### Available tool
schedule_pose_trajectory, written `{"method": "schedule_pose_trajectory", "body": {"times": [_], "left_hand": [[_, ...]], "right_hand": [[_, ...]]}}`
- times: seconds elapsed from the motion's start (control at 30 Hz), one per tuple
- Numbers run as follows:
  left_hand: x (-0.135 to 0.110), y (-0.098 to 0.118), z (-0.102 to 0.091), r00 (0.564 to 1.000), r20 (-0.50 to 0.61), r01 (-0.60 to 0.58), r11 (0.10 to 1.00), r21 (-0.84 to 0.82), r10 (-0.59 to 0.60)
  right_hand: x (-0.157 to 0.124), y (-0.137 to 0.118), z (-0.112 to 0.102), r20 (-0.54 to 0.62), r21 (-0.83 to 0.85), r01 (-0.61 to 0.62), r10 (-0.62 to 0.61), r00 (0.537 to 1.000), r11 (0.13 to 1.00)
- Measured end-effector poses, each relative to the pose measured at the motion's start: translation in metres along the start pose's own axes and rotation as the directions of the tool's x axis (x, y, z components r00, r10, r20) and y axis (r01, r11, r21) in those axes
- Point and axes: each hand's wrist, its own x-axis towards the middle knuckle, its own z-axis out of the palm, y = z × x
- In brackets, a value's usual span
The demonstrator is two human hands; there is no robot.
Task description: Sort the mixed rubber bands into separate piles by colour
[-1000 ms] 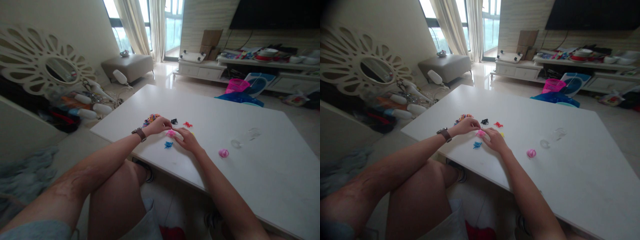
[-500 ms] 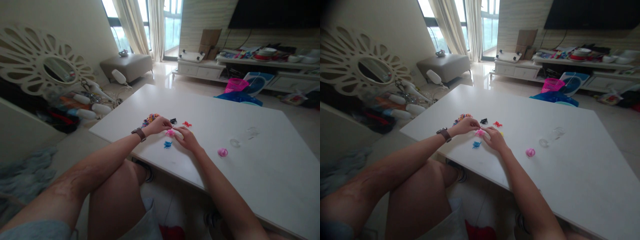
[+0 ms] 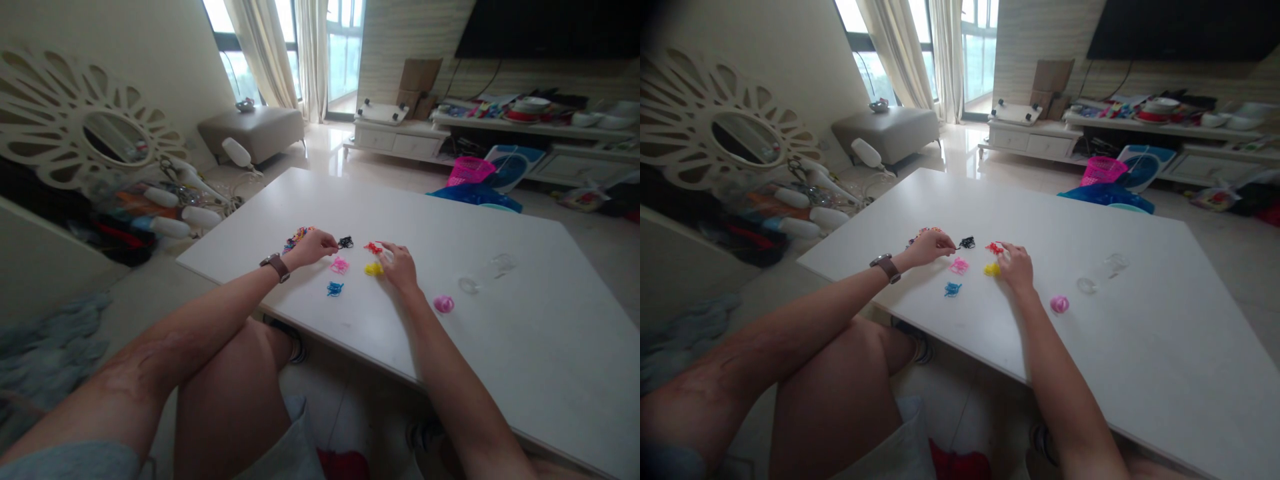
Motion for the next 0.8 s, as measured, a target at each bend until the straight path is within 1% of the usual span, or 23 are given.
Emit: {"method": "schedule_pose_trajectory", "body": {"times": [0.07, 0.13, 0.23, 0.37, 0.5, 0.6, 0.67, 0.73, 0.8], "left_hand": [[-0.001, 0.001, 0.000, 1.000, 0.004, 0.000, 1.000, 0.005, 0.000], [-0.002, 0.003, 0.001, 1.000, 0.017, -0.001, 1.000, 0.012, 0.001], [-0.002, 0.004, 0.002, 0.998, 0.056, -0.009, 1.000, 0.024, 0.007], [-0.002, 0.004, 0.002, 0.995, 0.099, -0.013, 1.000, 0.002, 0.013], [0.000, 0.005, 0.002, 0.994, 0.111, -0.008, 1.000, -0.023, 0.011], [0.002, 0.007, 0.003, 0.994, 0.108, -0.013, 1.000, -0.028, 0.016], [0.004, 0.008, 0.006, 0.993, 0.114, -0.019, 0.999, -0.029, 0.022], [0.006, 0.009, 0.010, 0.993, 0.118, -0.025, 0.999, -0.035, 0.029], [0.009, 0.010, 0.014, 0.992, 0.117, -0.036, 0.999, -0.040, 0.040]], "right_hand": [[0.001, 0.009, 0.003, 0.000, -0.033, -0.029, 0.029, 1.000, 0.999], [0.001, 0.012, 0.006, 0.002, -0.036, -0.023, 0.023, 1.000, 0.999], [0.000, 0.008, 0.008, 0.025, -0.031, 0.003, -0.002, 1.000, 1.000], [-0.001, 0.002, 0.006, 0.072, -0.029, 0.014, -0.012, 0.997, 0.999], [-0.001, 0.002, 0.003, 0.061, 0.000, 0.031, -0.030, 0.998, 1.000], [0.000, 0.000, 0.001, 0.027, 0.014, 0.037, -0.038, 0.999, 0.999], [0.000, -0.005, -0.001, -0.005, 0.028, 0.074, -0.074, 0.997, 0.997], [-0.001, -0.013, -0.002, -0.017, 0.070, 0.150, -0.149, 0.989, 0.986], [-0.003, -0.022, -0.003, -0.002, 0.137, 0.237, -0.239, 0.971, 0.962]]}}
